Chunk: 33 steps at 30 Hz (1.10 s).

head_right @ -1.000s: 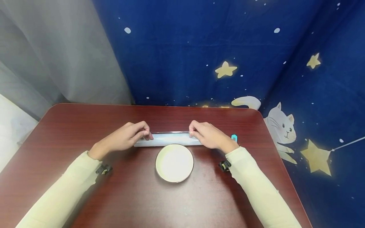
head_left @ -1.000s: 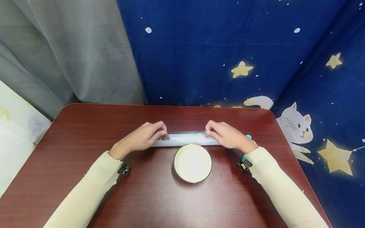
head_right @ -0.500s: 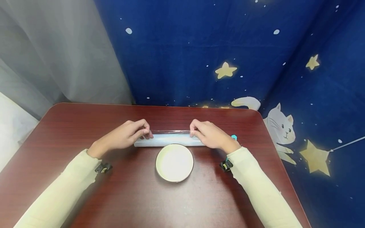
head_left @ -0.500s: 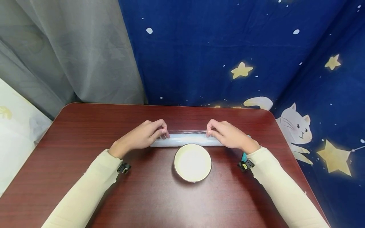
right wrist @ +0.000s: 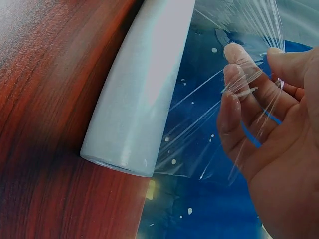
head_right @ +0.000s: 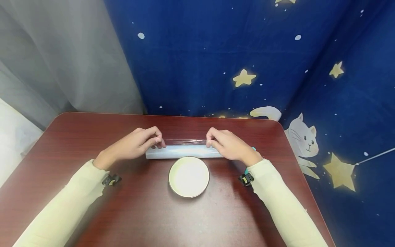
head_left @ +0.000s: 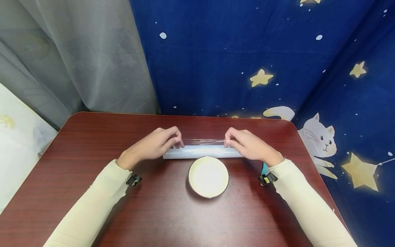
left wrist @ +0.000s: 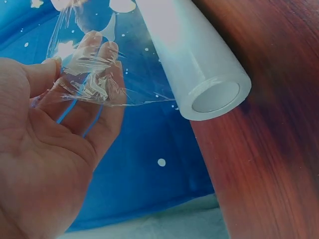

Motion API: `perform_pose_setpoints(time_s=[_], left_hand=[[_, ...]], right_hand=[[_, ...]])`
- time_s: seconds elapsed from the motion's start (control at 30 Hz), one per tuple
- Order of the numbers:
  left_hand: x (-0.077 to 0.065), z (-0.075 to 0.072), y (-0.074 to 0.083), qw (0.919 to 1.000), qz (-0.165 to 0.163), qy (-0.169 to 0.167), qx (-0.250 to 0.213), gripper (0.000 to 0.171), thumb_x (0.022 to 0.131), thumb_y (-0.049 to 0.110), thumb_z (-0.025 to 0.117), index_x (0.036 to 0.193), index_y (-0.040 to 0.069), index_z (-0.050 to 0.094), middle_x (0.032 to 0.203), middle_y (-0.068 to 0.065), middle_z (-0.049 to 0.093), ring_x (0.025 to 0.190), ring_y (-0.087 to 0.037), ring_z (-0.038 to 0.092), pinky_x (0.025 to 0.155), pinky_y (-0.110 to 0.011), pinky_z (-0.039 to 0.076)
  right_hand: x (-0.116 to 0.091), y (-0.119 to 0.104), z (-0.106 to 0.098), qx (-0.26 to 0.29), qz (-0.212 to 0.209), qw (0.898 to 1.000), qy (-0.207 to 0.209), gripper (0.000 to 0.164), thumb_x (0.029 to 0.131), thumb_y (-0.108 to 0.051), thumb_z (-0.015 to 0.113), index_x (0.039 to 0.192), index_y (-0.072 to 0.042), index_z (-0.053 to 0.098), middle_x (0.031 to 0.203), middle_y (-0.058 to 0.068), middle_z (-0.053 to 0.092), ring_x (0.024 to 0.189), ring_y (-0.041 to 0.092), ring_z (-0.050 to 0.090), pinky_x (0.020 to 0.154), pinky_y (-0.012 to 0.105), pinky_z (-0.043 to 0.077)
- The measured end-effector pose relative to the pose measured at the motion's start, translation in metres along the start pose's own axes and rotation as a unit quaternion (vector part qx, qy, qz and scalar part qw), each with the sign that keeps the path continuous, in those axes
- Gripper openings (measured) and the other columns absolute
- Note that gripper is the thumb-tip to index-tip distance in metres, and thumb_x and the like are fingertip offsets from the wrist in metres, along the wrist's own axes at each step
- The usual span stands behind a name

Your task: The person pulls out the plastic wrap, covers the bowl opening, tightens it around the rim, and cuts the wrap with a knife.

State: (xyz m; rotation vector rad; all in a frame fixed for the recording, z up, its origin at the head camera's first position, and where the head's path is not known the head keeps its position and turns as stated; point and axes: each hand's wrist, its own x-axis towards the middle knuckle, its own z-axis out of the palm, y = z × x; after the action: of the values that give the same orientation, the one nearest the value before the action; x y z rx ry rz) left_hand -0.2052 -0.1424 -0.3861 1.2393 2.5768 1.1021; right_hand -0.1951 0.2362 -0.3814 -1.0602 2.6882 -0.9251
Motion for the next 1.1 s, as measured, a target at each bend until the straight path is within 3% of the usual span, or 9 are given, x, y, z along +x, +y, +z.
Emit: perform_pose_setpoints(time_s=[0.33,0.57,0.87,1.1], left_hand=[[0.000,-0.004,0.005,1.0000,0.001,-0.002,-0.006,0.015,0.116,0.009,0.053,0.103,0.011,0.060,0.103,-0.001,0.081,0.090,-0.028,0.077,0.080,-0.038,0.062],[0.001,-0.006,0.008,0.9998,-0.007,-0.003,-0.017,0.015,0.116,0.009,0.054,0.103,0.011,0.060,0.104,-0.002,0.081,0.091,-0.029,0.077,0.081,-0.038,0.063],[0.002,-0.010,0.014,0.9999,0.000,0.002,-0.013,0.015,0.116,0.008,0.055,0.102,0.011,0.061,0.104,0.001,0.081,0.088,-0.012,0.074,0.081,-0.036,0.063],[0.002,-0.013,0.016,0.9999,0.004,0.004,-0.013,0.015,0.116,0.008,0.055,0.103,0.011,0.061,0.103,0.003,0.080,0.088,-0.011,0.073,0.080,-0.034,0.063]], right_hand=[[0.000,0.000,-0.003,0.007,-0.014,1.000,0.010,0.017,0.113,-0.007,0.061,0.101,-0.017,0.055,0.100,-0.005,0.078,0.091,0.013,0.070,0.079,0.038,0.053],[-0.001,-0.005,-0.007,0.016,-0.004,1.000,0.006,0.017,0.113,-0.009,0.060,0.100,-0.017,0.054,0.099,0.001,0.078,0.089,0.014,0.068,0.078,0.038,0.053],[-0.001,-0.009,-0.012,0.011,-0.006,1.000,0.007,0.017,0.113,-0.009,0.061,0.101,-0.018,0.054,0.101,0.003,0.079,0.094,0.013,0.071,0.082,0.040,0.056],[-0.001,-0.011,-0.016,0.012,-0.019,1.000,0.015,0.017,0.112,-0.007,0.062,0.100,-0.016,0.055,0.098,-0.004,0.077,0.094,0.013,0.071,0.082,0.041,0.057]])
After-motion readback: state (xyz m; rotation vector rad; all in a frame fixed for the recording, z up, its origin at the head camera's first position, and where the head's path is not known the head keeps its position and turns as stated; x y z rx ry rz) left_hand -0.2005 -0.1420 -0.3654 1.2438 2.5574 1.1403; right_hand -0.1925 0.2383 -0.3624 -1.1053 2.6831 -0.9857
